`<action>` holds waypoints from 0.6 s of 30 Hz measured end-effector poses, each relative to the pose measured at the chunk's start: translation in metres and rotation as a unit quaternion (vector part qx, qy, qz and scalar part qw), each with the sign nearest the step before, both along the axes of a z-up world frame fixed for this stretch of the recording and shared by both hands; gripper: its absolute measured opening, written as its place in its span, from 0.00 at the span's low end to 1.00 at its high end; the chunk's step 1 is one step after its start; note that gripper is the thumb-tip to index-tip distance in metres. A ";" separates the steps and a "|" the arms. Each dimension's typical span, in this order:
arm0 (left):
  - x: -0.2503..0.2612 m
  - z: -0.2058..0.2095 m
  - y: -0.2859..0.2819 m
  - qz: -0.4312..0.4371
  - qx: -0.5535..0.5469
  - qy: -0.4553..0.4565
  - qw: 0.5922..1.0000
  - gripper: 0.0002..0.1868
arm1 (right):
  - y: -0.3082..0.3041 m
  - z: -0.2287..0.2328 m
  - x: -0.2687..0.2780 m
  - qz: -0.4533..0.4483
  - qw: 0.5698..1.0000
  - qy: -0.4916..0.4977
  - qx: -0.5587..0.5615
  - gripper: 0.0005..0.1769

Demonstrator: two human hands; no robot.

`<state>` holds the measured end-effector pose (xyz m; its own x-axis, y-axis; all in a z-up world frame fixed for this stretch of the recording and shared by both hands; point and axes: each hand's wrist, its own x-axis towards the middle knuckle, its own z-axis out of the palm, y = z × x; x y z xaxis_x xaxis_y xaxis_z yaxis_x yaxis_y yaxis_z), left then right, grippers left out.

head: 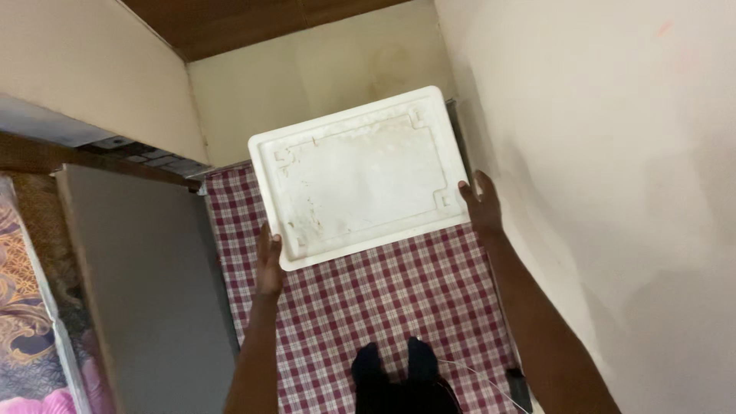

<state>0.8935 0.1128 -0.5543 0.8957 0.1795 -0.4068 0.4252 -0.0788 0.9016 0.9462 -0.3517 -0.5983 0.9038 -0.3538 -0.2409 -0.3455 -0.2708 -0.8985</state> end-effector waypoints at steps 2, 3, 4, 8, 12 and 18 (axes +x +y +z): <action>0.004 -0.025 0.006 -0.012 0.103 0.033 0.994 0.50 | -0.004 -0.016 0.007 0.007 0.998 0.031 -0.052 0.44; 0.004 -0.037 0.006 -0.020 0.153 0.051 0.987 0.49 | -0.009 -0.024 0.005 0.008 0.996 0.048 -0.079 0.44; 0.007 -0.047 0.008 -0.018 0.147 0.035 0.988 0.49 | -0.011 -0.031 0.006 0.011 0.994 0.053 -0.090 0.44; 0.012 -0.080 0.019 0.027 0.118 0.003 0.993 0.48 | -0.017 -0.056 0.014 0.038 0.995 0.058 -0.071 0.40; 0.018 -0.098 0.019 0.060 0.143 0.063 0.986 0.44 | -0.020 -0.077 0.011 0.016 0.994 0.068 -0.087 0.34; 0.016 -0.103 0.017 0.050 0.206 0.038 0.977 0.36 | -0.015 -0.090 0.014 0.022 0.984 0.096 -0.148 0.35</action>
